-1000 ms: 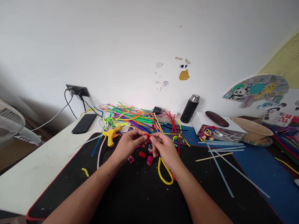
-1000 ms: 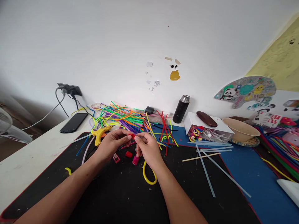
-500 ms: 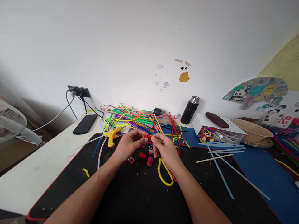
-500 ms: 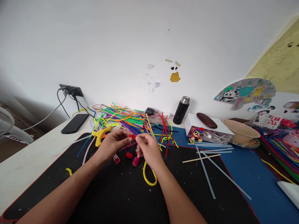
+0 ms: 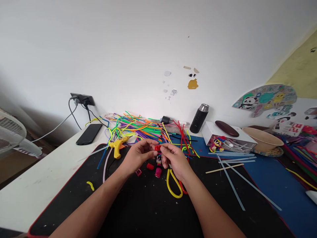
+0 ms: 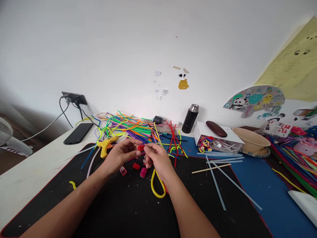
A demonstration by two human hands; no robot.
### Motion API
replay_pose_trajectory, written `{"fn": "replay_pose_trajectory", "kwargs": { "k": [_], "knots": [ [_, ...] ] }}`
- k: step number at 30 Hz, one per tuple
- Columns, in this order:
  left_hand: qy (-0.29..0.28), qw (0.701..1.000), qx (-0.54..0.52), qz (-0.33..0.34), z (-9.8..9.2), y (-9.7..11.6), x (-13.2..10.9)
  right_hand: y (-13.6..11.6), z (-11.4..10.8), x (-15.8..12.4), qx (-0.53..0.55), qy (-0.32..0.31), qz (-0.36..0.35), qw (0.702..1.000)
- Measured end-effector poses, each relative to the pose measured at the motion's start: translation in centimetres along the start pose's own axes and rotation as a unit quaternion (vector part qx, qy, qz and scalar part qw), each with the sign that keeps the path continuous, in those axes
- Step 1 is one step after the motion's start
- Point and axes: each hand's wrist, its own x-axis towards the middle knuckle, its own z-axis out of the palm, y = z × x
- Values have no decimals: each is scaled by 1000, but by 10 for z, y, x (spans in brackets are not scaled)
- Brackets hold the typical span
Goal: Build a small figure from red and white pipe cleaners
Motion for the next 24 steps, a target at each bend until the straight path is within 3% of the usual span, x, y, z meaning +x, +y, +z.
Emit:
{"fn": "replay_pose_trajectory", "kwargs": {
  "k": [24],
  "knots": [
    [-8, 1000, -12, -8, 1, 0, -2, 0, -2, 2, 43, -21, 24, 999]
  ]
}}
